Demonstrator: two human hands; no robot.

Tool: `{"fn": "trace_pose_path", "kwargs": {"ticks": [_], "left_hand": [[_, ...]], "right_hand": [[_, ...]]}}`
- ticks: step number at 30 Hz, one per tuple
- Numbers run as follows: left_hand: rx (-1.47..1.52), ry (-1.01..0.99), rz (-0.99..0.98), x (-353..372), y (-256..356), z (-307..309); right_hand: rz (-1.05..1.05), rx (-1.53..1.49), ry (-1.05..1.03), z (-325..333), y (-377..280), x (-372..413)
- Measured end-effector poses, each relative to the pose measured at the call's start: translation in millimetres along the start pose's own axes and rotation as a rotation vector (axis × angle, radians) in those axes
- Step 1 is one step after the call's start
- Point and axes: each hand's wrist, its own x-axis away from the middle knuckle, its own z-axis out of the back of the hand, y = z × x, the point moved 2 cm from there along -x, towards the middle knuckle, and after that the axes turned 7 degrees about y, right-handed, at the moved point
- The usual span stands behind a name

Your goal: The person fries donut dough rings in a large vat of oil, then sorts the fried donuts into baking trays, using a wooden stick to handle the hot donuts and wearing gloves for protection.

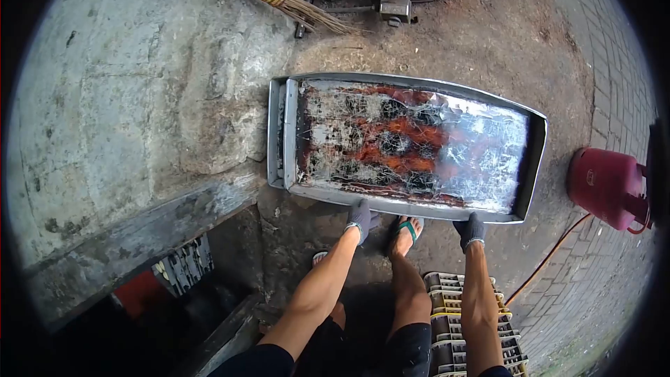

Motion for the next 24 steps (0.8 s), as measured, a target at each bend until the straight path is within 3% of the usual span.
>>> {"fn": "trace_pose_path", "kwargs": {"ticks": [2,3,5,7,8,9,11,12,13,14,15,16,17,19,20,22,24], "left_hand": [[0.011,0.088,0.017,-16,-10,-5],[-0.155,-0.007,-0.132,-67,-37,11],[-0.311,-0.101,-0.298,-96,-47,11],[0.331,0.129,-0.068,-47,-31,-8],[0.332,0.124,-0.075,-53,-31,0],[0.191,0.211,-0.113,-39,-17,7],[-0.247,0.630,-0.404,5,38,25],[-0.377,0.794,-0.605,25,68,33],[-0.683,1.088,-0.954,39,99,32],[-0.792,1.086,-1.104,17,126,47],[-0.936,1.151,-1.088,-10,151,57],[-1.082,1.215,-1.069,-27,170,65],[-1.086,1.216,-1.069,-20,187,70],[-1.189,0.894,-0.694,-4,216,73],[-1.191,0.896,-0.686,-14,221,81],[-1.257,0.885,-0.829,-32,217,93],[-1.269,0.934,-0.727,-55,222,96]], "right_hand": [[0.008,0.052,0.062,5,-9,6],[-0.041,0.091,0.049,5,-8,7],[-0.083,0.130,0.015,9,-4,-10],[0.025,0.383,-0.118,42,7,-56],[0.067,0.463,-0.162,59,6,-73],[0.322,1.047,-0.305,69,0,-85],[0.237,1.491,0.018,-14,-55,60],[0.571,1.354,-0.049,-44,-67,91],[0.900,1.240,-0.127,-74,-78,124],[1.162,1.255,-0.180,-101,-82,142],[1.404,1.503,-0.197,-120,-76,122],[1.398,1.452,-0.277,-140,-68,104],[1.365,1.508,-0.229,-155,-60,87],[1.246,1.624,-0.149,-180,-43,96],[1.114,1.736,-0.060,-188,-34,95],[1.163,1.708,-0.049,-191,-18,74],[1.190,1.683,0.017,-194,-12,63]]}}
